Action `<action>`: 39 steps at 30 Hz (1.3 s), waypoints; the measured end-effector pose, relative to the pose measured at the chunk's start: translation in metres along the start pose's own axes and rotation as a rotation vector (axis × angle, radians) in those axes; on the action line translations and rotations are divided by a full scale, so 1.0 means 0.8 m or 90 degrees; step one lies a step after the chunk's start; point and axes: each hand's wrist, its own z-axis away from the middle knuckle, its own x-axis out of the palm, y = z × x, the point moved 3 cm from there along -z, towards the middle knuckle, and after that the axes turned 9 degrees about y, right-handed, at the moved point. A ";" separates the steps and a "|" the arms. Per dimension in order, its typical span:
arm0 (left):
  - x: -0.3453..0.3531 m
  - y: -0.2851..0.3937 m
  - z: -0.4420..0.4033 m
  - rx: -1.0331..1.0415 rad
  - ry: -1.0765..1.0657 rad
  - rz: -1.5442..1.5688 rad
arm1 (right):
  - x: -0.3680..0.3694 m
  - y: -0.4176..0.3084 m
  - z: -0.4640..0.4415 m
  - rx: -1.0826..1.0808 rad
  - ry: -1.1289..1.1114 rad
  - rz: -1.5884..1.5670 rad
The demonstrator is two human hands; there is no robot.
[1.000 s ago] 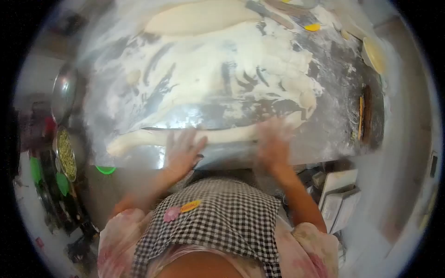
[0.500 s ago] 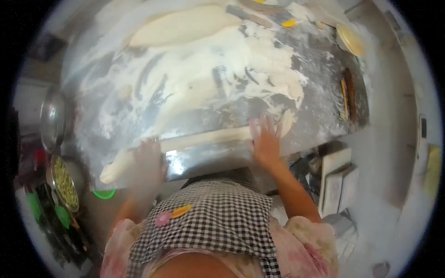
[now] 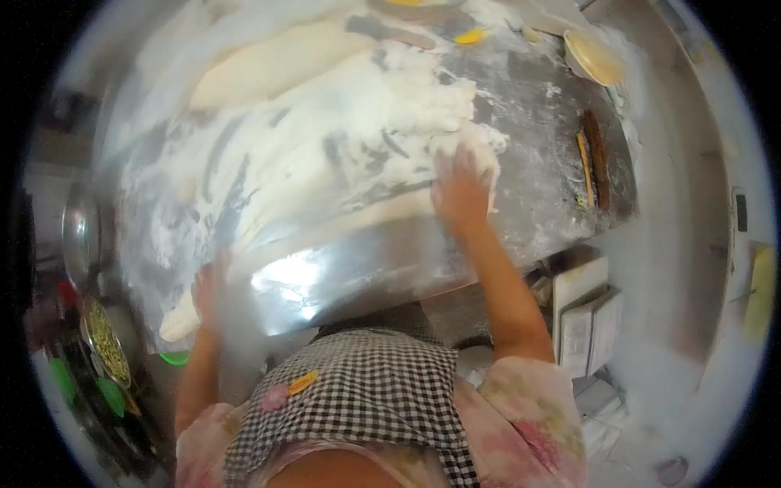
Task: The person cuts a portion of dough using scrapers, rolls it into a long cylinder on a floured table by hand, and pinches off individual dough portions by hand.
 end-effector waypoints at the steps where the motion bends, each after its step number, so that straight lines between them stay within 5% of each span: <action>1: -0.004 0.028 -0.006 0.064 0.015 0.005 | -0.014 0.002 0.028 -0.007 -0.035 -0.027; 3: -0.015 0.115 -0.007 0.188 0.042 0.012 | -0.040 0.005 0.082 -0.012 -0.099 -0.077; 7: 0.008 0.307 -0.034 0.360 -0.226 0.218 | -0.049 0.052 0.146 0.085 -0.037 -0.157; 11: 0.025 0.441 -0.048 0.538 0.051 0.243 | -0.043 0.063 0.156 0.154 -0.003 -0.309; 13: 0.036 0.475 -0.065 0.523 -0.051 0.243 | -0.039 0.063 0.150 0.153 0.015 -0.332; 17: 0.002 0.464 -0.086 0.392 -0.300 0.483 | -0.057 0.089 0.103 0.440 -0.096 -0.594; 19: 0.009 0.449 -0.084 0.397 -0.208 0.562 | -0.052 0.094 0.086 0.558 -0.048 -0.818; 22: 0.013 0.447 -0.069 0.365 0.000 0.483 | 0.021 0.064 0.086 0.622 -0.225 -1.113; 23: 0.011 0.447 -0.069 0.346 0.080 0.422 | 0.028 0.059 0.080 0.610 -0.234 -1.122; 25: 0.001 0.440 -0.078 0.252 -0.055 0.464 | 0.010 0.041 0.061 0.594 -0.258 -1.135; 29: -0.025 0.423 -0.104 0.099 -0.311 0.612 | -0.088 0.012 0.000 0.064 -0.091 -0.629; 31: -0.007 0.413 -0.094 0.056 -0.415 0.914 | -0.120 -0.025 0.005 -0.212 0.104 -0.456; 32: 0.000 0.403 -0.090 0.036 -0.459 1.065 | -0.120 -0.032 0.006 -0.211 0.114 -0.501; 34: -0.009 0.392 -0.082 0.104 -0.452 0.914 | -0.104 -0.041 0.012 -0.212 0.125 -0.598; 39: 0.003 0.395 -0.079 0.265 -0.275 0.643 | -0.033 -0.034 -0.005 -0.072 0.168 -0.447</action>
